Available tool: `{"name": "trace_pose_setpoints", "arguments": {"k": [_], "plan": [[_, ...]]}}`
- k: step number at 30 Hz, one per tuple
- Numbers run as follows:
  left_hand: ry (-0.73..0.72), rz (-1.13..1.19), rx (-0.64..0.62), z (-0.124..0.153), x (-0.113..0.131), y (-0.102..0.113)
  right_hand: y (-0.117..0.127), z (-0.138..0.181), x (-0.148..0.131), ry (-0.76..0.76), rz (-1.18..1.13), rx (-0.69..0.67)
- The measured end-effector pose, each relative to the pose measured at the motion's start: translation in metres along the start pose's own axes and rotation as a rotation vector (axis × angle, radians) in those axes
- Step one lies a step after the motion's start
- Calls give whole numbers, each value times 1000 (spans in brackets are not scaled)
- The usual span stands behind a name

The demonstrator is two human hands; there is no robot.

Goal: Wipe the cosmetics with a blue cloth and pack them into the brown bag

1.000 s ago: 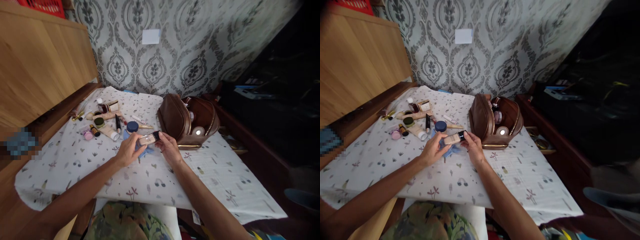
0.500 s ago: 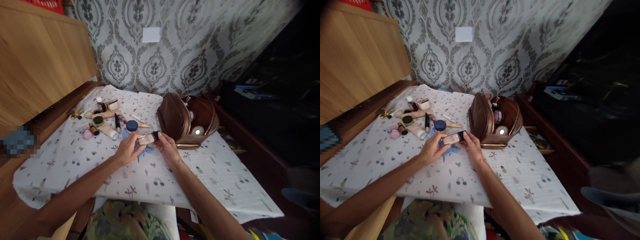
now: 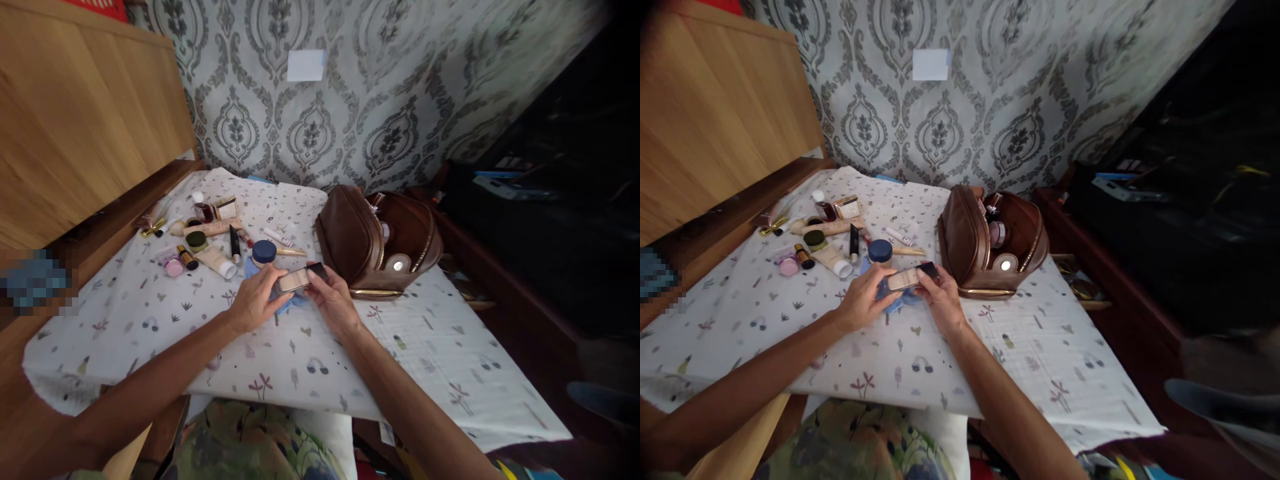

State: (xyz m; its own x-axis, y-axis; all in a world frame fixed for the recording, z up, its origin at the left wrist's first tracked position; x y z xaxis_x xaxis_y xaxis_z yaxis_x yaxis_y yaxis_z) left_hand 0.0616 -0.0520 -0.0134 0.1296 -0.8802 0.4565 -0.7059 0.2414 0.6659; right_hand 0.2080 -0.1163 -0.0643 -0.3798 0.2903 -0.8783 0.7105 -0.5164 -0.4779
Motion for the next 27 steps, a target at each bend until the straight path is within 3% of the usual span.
{"name": "trace_pose_setpoints", "arguments": {"k": [5, 8, 11, 14, 17, 22, 27], "plan": [[50, -37, -42, -7, -9, 7, 7, 1, -18, 177, 108, 53], [52, -193, -172, -8, -18, 1, 6, 4, -34, 327, 222, 50], [38, -278, -297, -5, -27, -7, 4, 7, -39, 369, 310, 24], [49, -244, -333, -4, -32, -8, 4, 7, -38, 380, 343, 9], [126, -204, -290, -7, -35, 2, 5, 6, -36, 380, 355, -7], [240, -11, -56, -20, -21, 34, -2, 7, -30, 344, 361, -83], [94, 107, 25, -40, 21, 36, -13, 11, -29, 367, 361, -179]]}}
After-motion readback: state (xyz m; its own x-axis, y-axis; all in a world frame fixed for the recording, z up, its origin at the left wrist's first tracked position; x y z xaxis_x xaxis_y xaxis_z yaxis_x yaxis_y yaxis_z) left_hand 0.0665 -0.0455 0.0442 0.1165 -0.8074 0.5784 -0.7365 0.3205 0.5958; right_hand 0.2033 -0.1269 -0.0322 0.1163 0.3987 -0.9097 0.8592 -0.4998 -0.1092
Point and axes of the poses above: each hand's wrist, its own z-axis away from the middle knuckle, its own y-axis out of the back of the hand, x = y × z, the point moved 8 cm from there along -z, towards the middle knuckle, and after that the axes turned 6 degrees about y, right-handed, at the moved point
